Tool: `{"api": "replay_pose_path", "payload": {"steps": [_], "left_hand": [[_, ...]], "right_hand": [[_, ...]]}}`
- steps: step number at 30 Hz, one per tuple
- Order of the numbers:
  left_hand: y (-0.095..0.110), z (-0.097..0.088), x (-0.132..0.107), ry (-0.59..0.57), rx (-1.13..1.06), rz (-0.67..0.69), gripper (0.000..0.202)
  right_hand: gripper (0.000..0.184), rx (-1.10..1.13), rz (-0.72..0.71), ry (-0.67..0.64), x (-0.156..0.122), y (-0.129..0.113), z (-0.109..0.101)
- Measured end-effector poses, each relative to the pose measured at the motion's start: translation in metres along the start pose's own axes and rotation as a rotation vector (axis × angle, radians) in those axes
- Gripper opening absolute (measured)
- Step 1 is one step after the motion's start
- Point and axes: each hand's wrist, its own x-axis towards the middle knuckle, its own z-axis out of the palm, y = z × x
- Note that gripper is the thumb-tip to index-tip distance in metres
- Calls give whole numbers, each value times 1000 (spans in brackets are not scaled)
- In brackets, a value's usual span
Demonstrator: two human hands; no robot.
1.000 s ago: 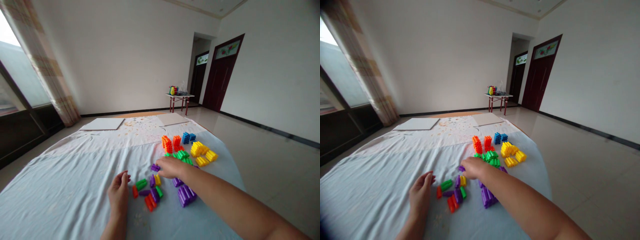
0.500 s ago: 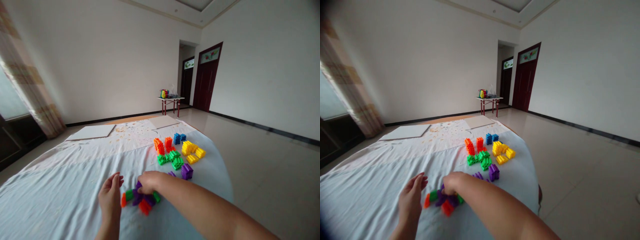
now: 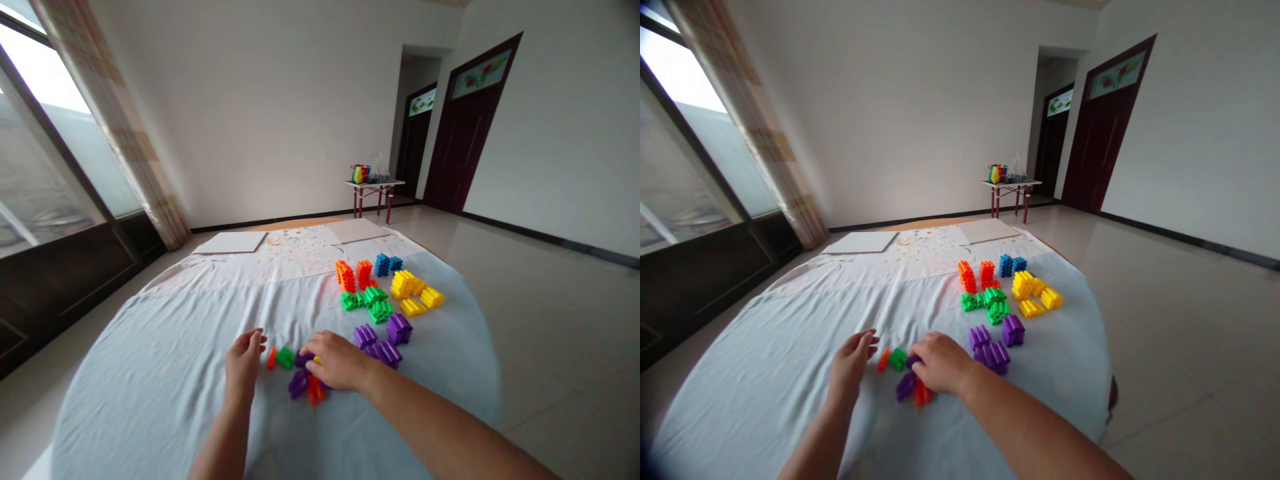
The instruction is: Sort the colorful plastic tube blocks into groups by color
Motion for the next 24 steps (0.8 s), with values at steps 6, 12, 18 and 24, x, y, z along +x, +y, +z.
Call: {"api": "replay_pose_path", "payload": {"steps": [6,12,18,24], "left_hand": [[-16,-2,-10,-36,86,28,36],[-15,-5,-12,-2,65,33,38],[-23,-16,-12,126,-46,32,43],[-35,-25,-4,230,-103,40,42]], "right_hand": [[32,-121,-35,-42,1,-6,35],[25,99,21,115,-2,-10,37],[26,254,101,138,-13,-15,42],[28,133,32,131,-16,-13,54]]}}
